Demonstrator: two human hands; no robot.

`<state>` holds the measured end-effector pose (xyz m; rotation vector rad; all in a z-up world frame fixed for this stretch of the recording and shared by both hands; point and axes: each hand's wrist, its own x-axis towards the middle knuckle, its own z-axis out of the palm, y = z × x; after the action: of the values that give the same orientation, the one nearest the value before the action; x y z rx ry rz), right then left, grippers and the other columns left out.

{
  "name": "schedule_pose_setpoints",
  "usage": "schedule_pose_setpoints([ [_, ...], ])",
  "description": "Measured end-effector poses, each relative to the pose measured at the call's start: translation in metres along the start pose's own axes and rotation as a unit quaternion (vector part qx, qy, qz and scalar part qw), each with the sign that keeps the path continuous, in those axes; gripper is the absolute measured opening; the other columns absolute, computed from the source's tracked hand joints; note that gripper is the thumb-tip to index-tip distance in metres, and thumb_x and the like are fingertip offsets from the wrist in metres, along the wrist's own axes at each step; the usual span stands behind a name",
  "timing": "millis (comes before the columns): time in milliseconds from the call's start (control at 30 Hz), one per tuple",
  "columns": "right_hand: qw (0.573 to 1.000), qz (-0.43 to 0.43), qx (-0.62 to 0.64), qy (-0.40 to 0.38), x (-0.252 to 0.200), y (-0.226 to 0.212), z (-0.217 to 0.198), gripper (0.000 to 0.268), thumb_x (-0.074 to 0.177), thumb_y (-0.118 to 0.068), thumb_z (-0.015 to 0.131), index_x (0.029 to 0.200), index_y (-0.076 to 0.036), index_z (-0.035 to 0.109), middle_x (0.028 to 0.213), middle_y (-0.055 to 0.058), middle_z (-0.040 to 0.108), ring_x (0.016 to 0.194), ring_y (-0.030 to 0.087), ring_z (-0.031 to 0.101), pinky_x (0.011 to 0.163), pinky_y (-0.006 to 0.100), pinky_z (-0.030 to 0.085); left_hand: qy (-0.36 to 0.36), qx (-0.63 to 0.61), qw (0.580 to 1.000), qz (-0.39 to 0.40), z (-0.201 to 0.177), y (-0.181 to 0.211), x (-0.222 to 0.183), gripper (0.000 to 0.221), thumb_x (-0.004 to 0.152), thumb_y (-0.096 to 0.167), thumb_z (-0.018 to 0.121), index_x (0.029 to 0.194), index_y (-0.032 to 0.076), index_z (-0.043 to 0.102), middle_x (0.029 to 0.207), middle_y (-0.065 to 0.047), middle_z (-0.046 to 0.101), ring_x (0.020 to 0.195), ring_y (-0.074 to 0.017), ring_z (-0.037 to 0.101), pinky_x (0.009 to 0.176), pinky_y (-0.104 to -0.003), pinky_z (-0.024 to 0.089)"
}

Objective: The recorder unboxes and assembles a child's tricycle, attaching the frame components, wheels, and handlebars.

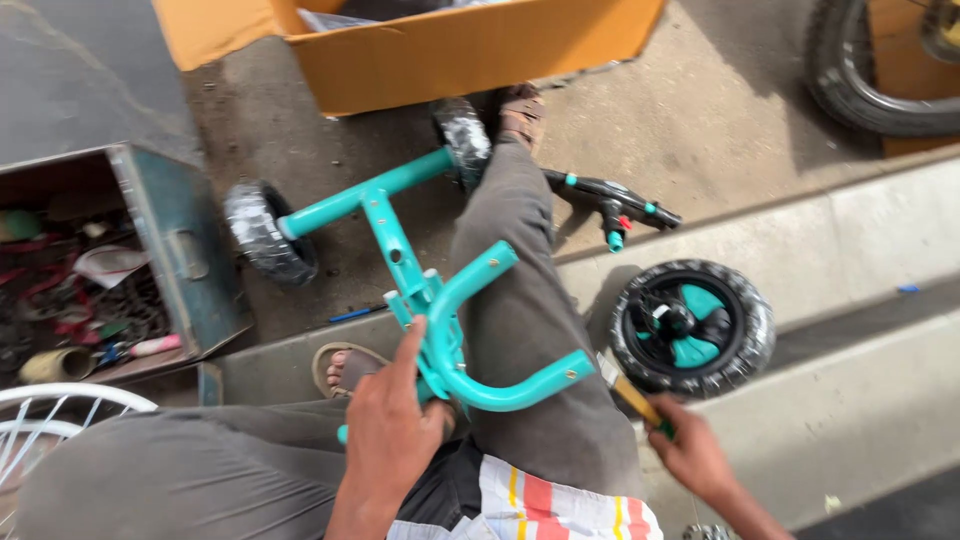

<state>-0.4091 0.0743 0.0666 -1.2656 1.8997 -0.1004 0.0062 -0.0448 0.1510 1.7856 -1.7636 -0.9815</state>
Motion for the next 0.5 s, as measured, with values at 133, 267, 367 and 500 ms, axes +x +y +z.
schedule_pose_setpoints([
  [133,0.997,0.028,-0.065,-0.025,-0.078,0.102,0.059,0.035,0.074,-0.008,0.073,0.108,-0.009,0.067,0.102,0.016,0.071,0.102,0.039,0.067,0.085,0.044,0.054,0.056,0.068,0.996,0.013,0.002,-0.009,-0.004,0.087,0.064,0.007,0.081,0.146,0.005,0.051,0.092,-0.020,0.071,0.083,-0.0408,0.065,0.077,-0.050,0.048],
  [267,0.994,0.014,-0.100,-0.030,-0.112,0.106,0.064,0.035,0.073,-0.010,0.075,0.108,-0.010,0.070,0.102,0.015,0.070,0.100,0.038,0.066,0.085,0.044,0.053,0.099,0.062,0.993,0.021,0.008,-0.005,-0.001,0.082,0.067,0.012,0.080,0.144,0.004,0.051,0.094,-0.012,0.074,0.100,-0.0377,0.066,0.086,-0.051,0.045],
  [367,0.987,0.023,-0.157,-0.008,-0.100,0.061,0.044,0.025,0.077,-0.015,0.077,0.101,-0.013,0.072,0.095,0.011,0.070,0.094,0.035,0.065,0.084,0.045,0.052,0.111,0.072,0.985,-0.114,0.012,-0.007,0.002,0.066,0.068,0.017,0.083,0.129,0.005,0.061,0.089,-0.008,0.075,0.093,-0.0321,0.068,0.094,-0.051,0.045],
  [500,0.955,-0.035,-0.181,0.230,-0.037,0.015,-0.018,0.009,0.083,-0.011,0.072,0.091,-0.008,0.071,0.092,0.013,0.069,0.090,0.036,0.064,0.084,0.047,0.051,0.105,0.120,0.985,-0.059,0.023,-0.025,-0.002,0.033,0.069,0.019,0.085,0.095,0.006,0.069,0.093,-0.014,0.072,0.106,-0.0352,0.067,0.091,-0.048,0.046],
])
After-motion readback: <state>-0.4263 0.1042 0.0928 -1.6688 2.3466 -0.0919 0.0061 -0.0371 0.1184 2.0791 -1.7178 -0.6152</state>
